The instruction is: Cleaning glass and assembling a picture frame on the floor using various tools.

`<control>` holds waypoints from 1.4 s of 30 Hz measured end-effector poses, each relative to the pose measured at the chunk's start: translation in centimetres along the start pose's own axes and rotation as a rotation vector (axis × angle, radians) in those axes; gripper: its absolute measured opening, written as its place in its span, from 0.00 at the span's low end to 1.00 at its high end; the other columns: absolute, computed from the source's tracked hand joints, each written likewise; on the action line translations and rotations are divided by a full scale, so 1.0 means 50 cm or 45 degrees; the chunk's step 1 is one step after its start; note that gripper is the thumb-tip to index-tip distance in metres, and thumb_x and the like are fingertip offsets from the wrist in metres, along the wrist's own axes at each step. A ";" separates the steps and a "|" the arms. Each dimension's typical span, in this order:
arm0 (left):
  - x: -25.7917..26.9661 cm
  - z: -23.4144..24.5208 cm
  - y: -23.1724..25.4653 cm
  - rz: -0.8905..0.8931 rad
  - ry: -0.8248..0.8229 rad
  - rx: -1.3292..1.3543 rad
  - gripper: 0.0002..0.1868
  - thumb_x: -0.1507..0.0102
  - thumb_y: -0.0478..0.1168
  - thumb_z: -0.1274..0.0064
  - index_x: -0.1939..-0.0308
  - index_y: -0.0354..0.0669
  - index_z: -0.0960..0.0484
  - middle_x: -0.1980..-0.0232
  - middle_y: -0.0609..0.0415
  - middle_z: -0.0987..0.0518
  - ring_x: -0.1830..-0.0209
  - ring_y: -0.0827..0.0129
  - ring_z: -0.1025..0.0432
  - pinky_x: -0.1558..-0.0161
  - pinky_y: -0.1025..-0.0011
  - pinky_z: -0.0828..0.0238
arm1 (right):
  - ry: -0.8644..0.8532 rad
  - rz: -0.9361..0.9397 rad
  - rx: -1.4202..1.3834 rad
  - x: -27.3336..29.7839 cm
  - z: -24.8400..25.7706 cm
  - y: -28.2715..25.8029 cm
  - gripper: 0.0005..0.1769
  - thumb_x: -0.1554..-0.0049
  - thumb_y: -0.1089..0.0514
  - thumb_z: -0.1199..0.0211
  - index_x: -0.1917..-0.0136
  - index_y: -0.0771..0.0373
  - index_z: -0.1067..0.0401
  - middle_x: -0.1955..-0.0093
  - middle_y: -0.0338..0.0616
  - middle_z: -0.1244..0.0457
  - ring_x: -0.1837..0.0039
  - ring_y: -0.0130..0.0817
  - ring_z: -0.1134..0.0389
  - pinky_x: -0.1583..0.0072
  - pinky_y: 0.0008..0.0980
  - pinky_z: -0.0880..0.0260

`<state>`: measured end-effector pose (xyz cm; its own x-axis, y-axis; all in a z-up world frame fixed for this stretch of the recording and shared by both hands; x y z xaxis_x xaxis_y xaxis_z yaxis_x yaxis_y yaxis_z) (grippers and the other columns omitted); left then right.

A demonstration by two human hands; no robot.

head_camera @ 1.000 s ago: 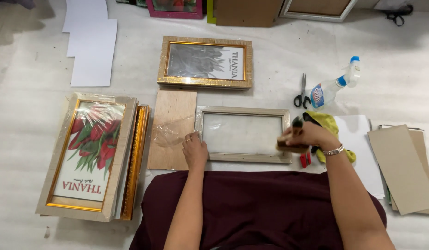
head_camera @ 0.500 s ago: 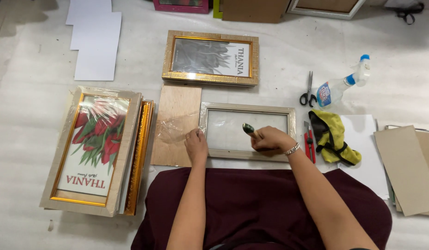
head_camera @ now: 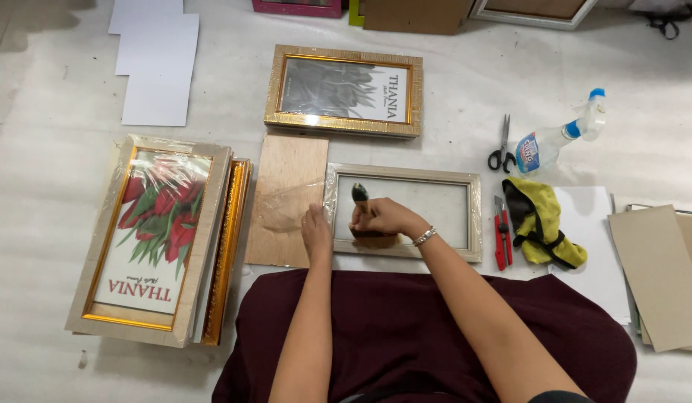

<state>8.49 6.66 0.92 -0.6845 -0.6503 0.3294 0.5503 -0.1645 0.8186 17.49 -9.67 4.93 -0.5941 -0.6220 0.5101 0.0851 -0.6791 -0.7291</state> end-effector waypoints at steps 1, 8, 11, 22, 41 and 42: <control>-0.003 -0.004 -0.012 0.065 -0.026 0.076 0.33 0.25 0.60 0.78 0.44 0.43 0.20 0.42 0.38 0.23 0.35 0.42 0.32 0.32 0.53 0.41 | 0.017 0.034 -0.031 -0.011 -0.006 -0.007 0.17 0.54 0.44 0.25 0.53 0.51 0.18 0.53 0.48 0.27 0.41 0.51 0.28 0.38 0.46 0.30; -0.007 0.004 -0.026 0.290 -0.090 0.212 0.42 0.28 0.68 0.92 0.40 0.53 0.21 0.39 0.51 0.19 0.33 0.54 0.30 0.29 0.58 0.42 | 0.110 0.147 -0.516 -0.113 -0.049 0.011 0.19 0.54 0.44 0.22 0.50 0.48 0.19 0.56 0.37 0.29 0.47 0.32 0.30 0.39 0.33 0.31; -0.026 -0.009 -0.053 0.317 -0.083 0.196 0.43 0.28 0.69 0.92 0.40 0.55 0.20 0.39 0.54 0.19 0.32 0.55 0.30 0.30 0.58 0.41 | 0.078 0.176 -0.527 -0.117 -0.019 0.003 0.20 0.55 0.45 0.22 0.50 0.50 0.19 0.57 0.41 0.29 0.48 0.36 0.29 0.39 0.37 0.30; -0.027 -0.004 -0.048 0.318 -0.063 0.218 0.42 0.28 0.68 0.89 0.42 0.53 0.19 0.43 0.56 0.16 0.37 0.55 0.26 0.31 0.57 0.38 | 0.642 0.150 -0.395 -0.123 0.188 -0.053 0.12 0.47 0.40 0.27 0.51 0.42 0.19 0.54 0.35 0.28 0.45 0.31 0.27 0.40 0.31 0.30; -0.034 -0.015 -0.067 0.319 -0.027 0.235 0.41 0.28 0.68 0.85 0.42 0.50 0.18 0.44 0.54 0.16 0.39 0.53 0.26 0.34 0.58 0.35 | 0.662 0.634 -0.120 -0.065 0.178 -0.142 0.06 0.48 0.57 0.27 0.56 0.53 0.21 0.51 0.45 0.27 0.45 0.50 0.27 0.39 0.46 0.29; -0.040 -0.021 -0.074 0.321 -0.032 0.234 0.41 0.28 0.68 0.85 0.42 0.50 0.18 0.44 0.54 0.16 0.39 0.53 0.26 0.34 0.58 0.35 | 0.663 0.628 -0.119 -0.067 0.163 -0.131 0.06 0.48 0.57 0.27 0.56 0.53 0.21 0.51 0.45 0.27 0.45 0.50 0.27 0.39 0.46 0.29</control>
<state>8.31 7.79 -3.25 -0.5501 -0.6348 0.5427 0.6100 0.1383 0.7802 25.45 -6.31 11.72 -0.8099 -0.5657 -0.1553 0.3870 -0.3163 -0.8661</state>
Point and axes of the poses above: each hand's wrist, its own x-axis away from the middle knuckle, its own z-axis out of the back of the hand, y = z × x, the point moved 8 cm from there along -x, towards the middle knuckle
